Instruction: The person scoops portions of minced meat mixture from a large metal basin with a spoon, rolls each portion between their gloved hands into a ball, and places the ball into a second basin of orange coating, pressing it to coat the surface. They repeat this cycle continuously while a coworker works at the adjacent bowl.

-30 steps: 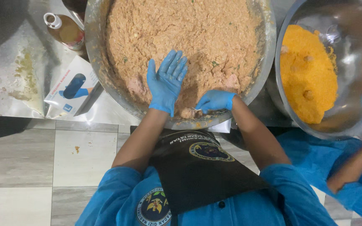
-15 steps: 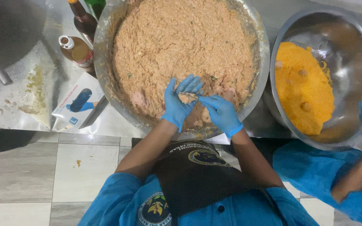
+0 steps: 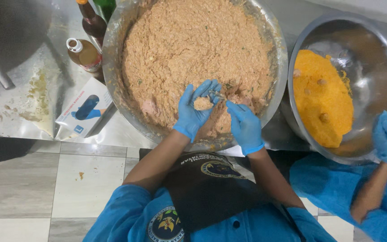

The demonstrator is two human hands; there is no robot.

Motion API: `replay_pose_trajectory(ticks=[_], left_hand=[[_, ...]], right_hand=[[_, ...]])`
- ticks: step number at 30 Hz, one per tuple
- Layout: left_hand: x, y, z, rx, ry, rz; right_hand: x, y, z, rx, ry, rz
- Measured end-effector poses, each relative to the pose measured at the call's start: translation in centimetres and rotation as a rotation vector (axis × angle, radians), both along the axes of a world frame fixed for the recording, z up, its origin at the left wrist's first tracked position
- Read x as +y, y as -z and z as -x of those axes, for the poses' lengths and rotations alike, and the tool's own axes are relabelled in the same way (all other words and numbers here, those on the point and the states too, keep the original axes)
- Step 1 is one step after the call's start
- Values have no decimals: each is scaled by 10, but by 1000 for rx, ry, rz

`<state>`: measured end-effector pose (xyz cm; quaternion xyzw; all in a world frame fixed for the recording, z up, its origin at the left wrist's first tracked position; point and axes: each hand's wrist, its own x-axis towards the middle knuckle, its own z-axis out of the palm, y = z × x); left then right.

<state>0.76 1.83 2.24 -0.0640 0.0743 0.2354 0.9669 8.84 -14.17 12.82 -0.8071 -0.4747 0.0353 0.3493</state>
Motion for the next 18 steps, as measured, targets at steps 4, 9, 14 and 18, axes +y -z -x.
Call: replay_pose_trajectory(ticks=[4, 9, 14, 18], left_hand=[[0, 2, -6, 75, -82, -89], [-5, 2, -5, 203, -154, -202], [-9, -1, -2, 292, -36, -169], [-4, 3, -6, 159, 40, -59]], right_hand=[[5, 38, 11, 180, 1, -3], [7, 76, 15, 680, 161, 129], [-2, 89, 2, 1153, 116, 126], [-3, 79, -7, 1145, 107, 113]])
